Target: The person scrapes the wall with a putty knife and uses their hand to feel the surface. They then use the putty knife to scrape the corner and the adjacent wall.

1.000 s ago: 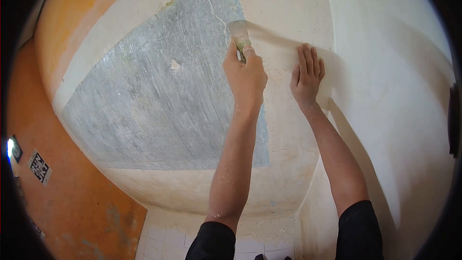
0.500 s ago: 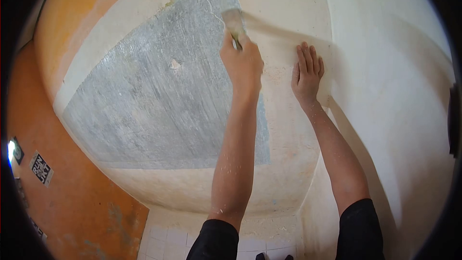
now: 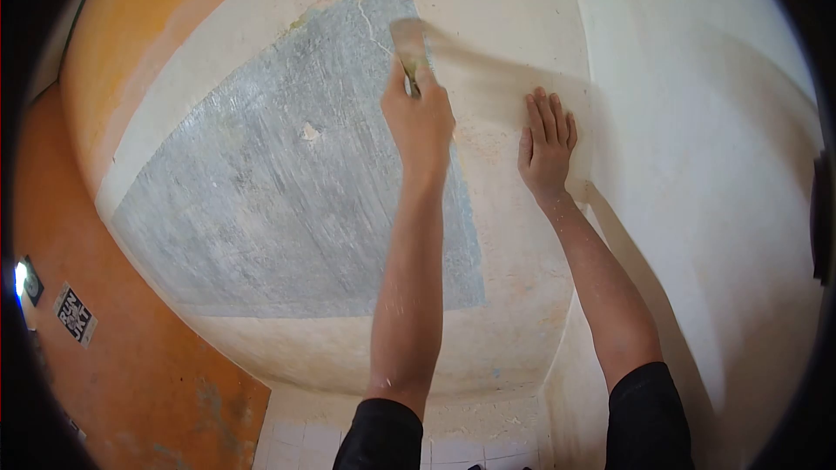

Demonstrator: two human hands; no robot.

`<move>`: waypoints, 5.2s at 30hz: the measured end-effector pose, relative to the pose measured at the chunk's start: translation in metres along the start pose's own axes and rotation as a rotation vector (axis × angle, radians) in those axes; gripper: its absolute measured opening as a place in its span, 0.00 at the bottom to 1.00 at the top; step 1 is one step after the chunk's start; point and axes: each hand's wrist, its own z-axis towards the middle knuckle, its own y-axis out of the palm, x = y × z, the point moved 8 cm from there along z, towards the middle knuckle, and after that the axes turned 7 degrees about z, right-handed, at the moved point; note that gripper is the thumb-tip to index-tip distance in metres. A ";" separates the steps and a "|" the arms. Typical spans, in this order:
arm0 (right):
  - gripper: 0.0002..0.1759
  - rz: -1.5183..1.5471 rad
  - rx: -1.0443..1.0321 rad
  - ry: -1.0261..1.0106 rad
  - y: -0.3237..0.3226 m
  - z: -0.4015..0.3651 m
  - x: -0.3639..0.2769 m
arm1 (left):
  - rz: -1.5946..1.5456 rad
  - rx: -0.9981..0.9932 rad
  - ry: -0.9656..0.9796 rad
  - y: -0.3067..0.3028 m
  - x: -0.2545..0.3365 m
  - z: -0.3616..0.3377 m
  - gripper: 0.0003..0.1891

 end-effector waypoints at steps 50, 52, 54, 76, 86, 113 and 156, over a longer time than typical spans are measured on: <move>0.25 0.010 0.031 -0.013 -0.001 -0.003 0.001 | 0.090 -0.026 -0.093 -0.018 -0.040 -0.058 0.26; 0.25 0.017 0.045 -0.014 0.002 -0.005 0.003 | 0.127 -0.029 -0.020 -0.021 -0.053 -0.060 0.26; 0.25 0.021 0.045 -0.015 0.002 -0.004 0.005 | 0.145 -0.037 0.052 -0.013 -0.035 -0.038 0.26; 0.25 0.009 0.015 -0.014 0.000 -0.009 0.001 | 0.223 0.023 0.111 -0.010 -0.021 -0.024 0.25; 0.26 0.026 -0.008 0.000 0.001 -0.004 0.003 | 0.279 0.214 0.284 0.001 -0.008 -0.010 0.20; 0.28 0.054 0.012 -0.038 0.001 -0.006 0.004 | 0.293 0.063 0.156 -0.001 0.011 0.004 0.20; 0.25 0.037 0.014 -0.019 -0.002 -0.006 0.003 | -0.560 -0.210 -0.491 -0.006 -0.031 -0.036 0.19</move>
